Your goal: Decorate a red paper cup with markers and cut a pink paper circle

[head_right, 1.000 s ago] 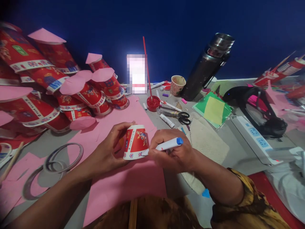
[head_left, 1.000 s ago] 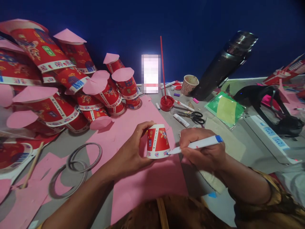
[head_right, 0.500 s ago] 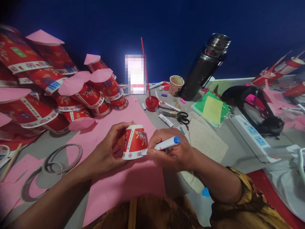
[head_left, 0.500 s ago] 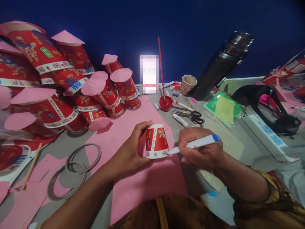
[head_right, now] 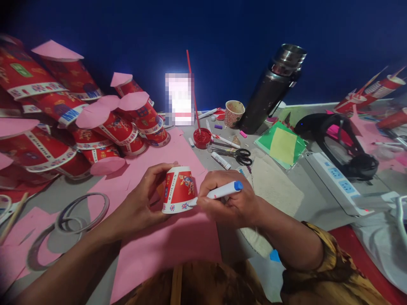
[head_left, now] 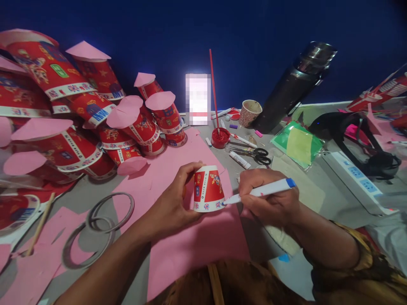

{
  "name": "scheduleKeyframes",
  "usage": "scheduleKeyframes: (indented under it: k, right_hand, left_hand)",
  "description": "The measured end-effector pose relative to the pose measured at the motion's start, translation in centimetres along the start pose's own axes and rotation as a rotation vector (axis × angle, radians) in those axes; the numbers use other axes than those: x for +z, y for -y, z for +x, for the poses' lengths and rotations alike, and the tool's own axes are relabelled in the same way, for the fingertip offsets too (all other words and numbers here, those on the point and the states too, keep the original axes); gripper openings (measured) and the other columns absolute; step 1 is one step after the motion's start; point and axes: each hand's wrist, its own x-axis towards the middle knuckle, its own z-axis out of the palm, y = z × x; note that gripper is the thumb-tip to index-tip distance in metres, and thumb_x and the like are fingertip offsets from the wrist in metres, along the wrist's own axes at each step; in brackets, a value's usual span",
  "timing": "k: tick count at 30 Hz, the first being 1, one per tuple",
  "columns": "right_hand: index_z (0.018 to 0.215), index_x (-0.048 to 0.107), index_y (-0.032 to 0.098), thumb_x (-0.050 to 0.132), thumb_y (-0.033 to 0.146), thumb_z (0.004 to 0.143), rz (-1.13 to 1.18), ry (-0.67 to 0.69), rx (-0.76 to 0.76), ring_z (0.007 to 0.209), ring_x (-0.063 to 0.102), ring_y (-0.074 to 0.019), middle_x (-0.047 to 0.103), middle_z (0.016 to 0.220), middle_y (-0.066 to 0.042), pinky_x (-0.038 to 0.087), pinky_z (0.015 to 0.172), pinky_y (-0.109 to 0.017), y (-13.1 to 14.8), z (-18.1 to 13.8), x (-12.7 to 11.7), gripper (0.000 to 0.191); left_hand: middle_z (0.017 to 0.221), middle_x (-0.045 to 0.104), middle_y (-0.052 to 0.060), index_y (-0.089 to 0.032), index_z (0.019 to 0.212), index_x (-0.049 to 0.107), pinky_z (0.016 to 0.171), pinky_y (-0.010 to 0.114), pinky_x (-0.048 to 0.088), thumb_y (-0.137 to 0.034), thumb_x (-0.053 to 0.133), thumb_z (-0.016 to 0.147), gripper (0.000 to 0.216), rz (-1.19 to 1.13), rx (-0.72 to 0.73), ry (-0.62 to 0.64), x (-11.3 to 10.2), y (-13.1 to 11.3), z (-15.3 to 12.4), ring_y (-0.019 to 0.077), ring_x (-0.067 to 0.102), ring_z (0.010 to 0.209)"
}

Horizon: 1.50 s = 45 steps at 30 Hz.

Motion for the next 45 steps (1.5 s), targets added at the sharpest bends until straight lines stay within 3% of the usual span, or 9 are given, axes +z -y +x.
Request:
scheduleKeyframes:
  k: [16,22,28,45]
  right_hand:
    - [0.086,0.067,0.020,0.068,0.014,0.092,0.020,0.013,-0.024,0.062,0.063,-0.0104,0.071,0.074,0.000,0.046,0.060,-0.021,-0.12,-0.18,0.44,0.009]
    - [0.079,0.067,0.019,0.067,0.018,0.093,-0.036,0.066,-0.004,0.059,0.061,-0.0110,0.070,0.069,0.000,0.044,0.057,-0.023,0.15,-0.03,0.43,0.015]
    - [0.084,0.067,0.020,0.068,0.015,0.092,0.023,0.001,-0.018,0.060,0.061,-0.0113,0.070,0.072,0.000,0.045,0.058,-0.023,-0.10,-0.12,0.26,0.009]
    - [0.079,0.068,0.019,0.066,0.013,0.089,0.000,-0.016,0.011,0.057,0.060,-0.0121,0.070,0.068,0.000,0.045,0.055,-0.024,0.01,0.01,0.29,0.013]
  left_hand:
    - [0.157,0.049,0.008,-0.035,0.149,0.039,0.123,0.044,0.044,-0.026,0.088,0.080,0.085,0.009,-0.005,0.017,0.05,-0.07,-0.09,0.0295,0.052,0.147]
    - [0.158,0.048,0.008,-0.036,0.149,0.039,0.124,0.045,0.044,-0.029,0.088,0.081,0.084,0.002,-0.013,0.025,0.08,-0.01,-0.12,0.0301,0.050,0.148]
    - [0.157,0.048,0.007,-0.037,0.149,0.040,0.125,0.045,0.043,-0.027,0.089,0.080,0.086,0.000,-0.011,0.018,0.12,0.12,-0.09,0.0291,0.050,0.149]
    - [0.156,0.048,0.010,-0.034,0.148,0.040,0.124,0.047,0.044,-0.027,0.088,0.081,0.083,0.003,0.010,0.030,0.09,-0.08,-0.03,0.0313,0.050,0.148]
